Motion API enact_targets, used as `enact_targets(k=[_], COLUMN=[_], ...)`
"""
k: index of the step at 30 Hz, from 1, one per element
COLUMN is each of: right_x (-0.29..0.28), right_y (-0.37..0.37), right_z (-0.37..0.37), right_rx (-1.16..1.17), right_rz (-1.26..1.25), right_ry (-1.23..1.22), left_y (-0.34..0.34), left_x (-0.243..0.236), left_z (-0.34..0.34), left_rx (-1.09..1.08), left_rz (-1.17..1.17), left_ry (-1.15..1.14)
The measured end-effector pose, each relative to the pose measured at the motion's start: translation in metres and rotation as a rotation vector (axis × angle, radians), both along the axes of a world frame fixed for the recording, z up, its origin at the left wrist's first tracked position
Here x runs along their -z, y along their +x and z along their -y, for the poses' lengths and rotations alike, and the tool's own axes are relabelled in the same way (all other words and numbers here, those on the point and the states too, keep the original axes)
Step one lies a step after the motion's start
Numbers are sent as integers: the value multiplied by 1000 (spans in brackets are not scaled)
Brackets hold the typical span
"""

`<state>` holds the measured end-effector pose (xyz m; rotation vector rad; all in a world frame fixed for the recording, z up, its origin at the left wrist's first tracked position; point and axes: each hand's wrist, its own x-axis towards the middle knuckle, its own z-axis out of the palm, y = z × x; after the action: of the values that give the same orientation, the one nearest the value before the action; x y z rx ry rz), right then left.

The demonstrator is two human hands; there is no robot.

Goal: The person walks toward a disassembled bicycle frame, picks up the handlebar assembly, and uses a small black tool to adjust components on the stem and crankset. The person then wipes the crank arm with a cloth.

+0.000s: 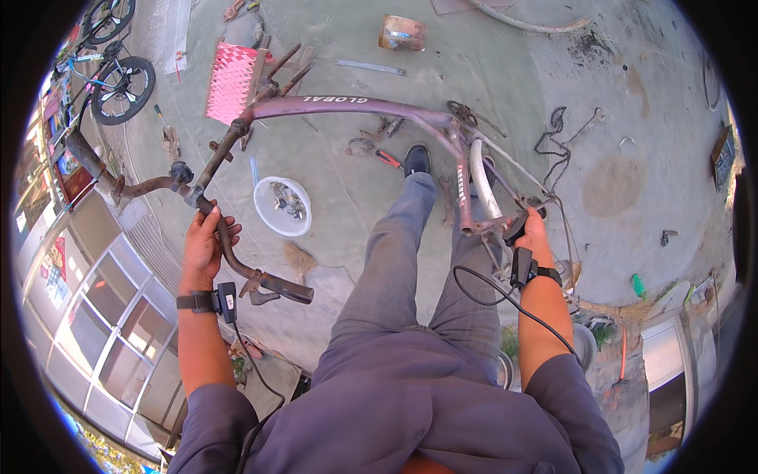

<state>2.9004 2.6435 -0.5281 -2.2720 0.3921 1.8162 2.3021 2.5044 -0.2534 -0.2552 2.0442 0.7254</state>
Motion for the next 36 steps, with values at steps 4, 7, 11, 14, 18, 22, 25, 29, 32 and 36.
enact_targets(k=[4, 7, 11, 14, 18, 22, 25, 29, 32, 36], right_x=[10, 28, 45, 58, 76, 86, 82, 71, 69, 70], right_y=[12, 19, 25, 30, 54, 71, 70, 58, 50, 51], right_z=[2, 2, 11, 18, 28, 41, 43, 33, 28, 31], right_rx=[53, 117, 170, 263, 285, 92, 100, 134, 119, 146], right_rz=[44, 41, 92, 37, -31, -156, -138, -129, -100, -31], right_ry=[41, 42, -26, -15, -137, -76, -99, -136, -166, -177], left_y=[-1, -5, -10, -12, -16, -29, -31, -61, -84, -96], left_x=[-3, -3, -2, -4, -7, -29, -43, 21, 109, 172], left_z=[-1, -3, -6, -3, -5, -35, -63, -109, -133, -146], left_rx=[-1, 13, -16, 9, 28, 523, 787, 996, 1169, 1186], left_rz=[-25, -27, -58, -52, -96, -243, -435, -577, -453, -263], left_ry=[-8, -12, -15, -8, -48, -548, -515, -273, -234, -476])
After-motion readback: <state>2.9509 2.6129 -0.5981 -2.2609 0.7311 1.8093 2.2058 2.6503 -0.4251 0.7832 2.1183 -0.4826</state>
